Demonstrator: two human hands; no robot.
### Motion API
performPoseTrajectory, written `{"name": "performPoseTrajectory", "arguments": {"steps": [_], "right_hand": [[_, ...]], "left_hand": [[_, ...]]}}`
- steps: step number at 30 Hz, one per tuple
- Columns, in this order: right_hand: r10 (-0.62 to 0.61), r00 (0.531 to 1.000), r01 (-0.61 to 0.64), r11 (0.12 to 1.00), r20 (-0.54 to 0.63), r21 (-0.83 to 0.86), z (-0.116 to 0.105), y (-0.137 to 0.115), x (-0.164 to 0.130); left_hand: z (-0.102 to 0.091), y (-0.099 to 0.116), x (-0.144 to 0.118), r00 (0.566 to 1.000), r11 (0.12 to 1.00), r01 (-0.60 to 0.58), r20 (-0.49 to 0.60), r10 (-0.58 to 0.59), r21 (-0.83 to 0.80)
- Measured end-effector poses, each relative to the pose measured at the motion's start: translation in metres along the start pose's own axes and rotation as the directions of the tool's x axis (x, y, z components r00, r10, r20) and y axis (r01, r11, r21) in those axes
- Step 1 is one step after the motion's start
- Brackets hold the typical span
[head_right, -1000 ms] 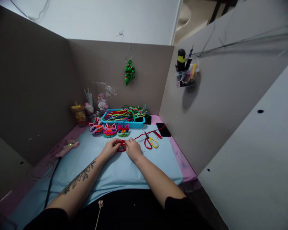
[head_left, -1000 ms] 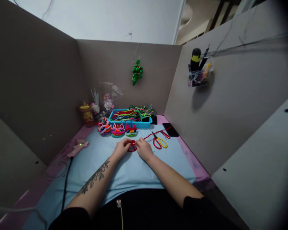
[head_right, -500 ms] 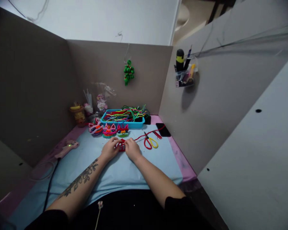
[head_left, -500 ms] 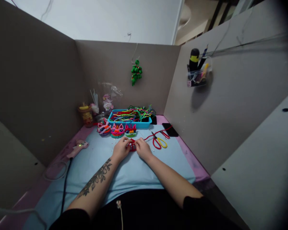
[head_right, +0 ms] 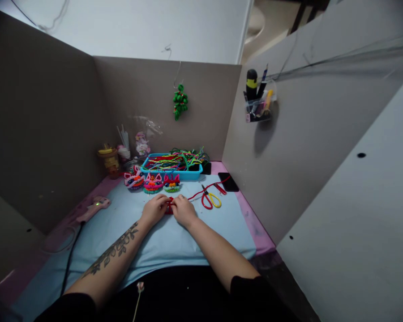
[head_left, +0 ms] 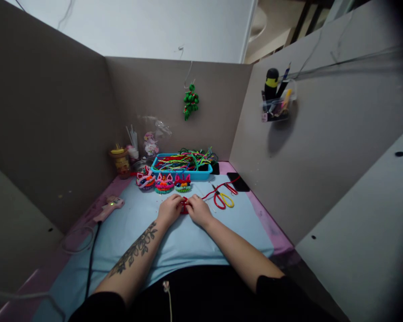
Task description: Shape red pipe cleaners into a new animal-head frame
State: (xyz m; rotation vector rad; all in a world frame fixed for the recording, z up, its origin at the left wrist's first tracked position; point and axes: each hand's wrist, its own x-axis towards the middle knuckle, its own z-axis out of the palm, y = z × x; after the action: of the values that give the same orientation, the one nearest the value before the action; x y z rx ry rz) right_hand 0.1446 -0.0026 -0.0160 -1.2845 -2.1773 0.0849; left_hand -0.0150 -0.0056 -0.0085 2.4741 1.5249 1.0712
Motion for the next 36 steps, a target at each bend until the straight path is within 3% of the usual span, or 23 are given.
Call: {"name": "performPoseTrajectory", "arguments": {"steps": [9,15,36], "right_hand": [[-0.042,0.999,0.039,0.995,-0.023,-0.091,-0.002,-0.002,0.0],[0.004,1.0,-0.004,0.995,0.002,-0.098,0.001,-0.004,0.004],[-0.005,1.0,0.007,0.99,0.014,-0.141,0.009,-0.002,0.007]], "left_hand": [[0.0,0.0,0.001,1.0,0.999,-0.011,0.003,0.011,-0.041],[0.001,0.0,0.002,1.0,0.996,-0.016,0.013,0.017,-0.086],[0.003,-0.004,0.003,0.999,0.999,0.044,0.02,-0.044,-0.021]]}}
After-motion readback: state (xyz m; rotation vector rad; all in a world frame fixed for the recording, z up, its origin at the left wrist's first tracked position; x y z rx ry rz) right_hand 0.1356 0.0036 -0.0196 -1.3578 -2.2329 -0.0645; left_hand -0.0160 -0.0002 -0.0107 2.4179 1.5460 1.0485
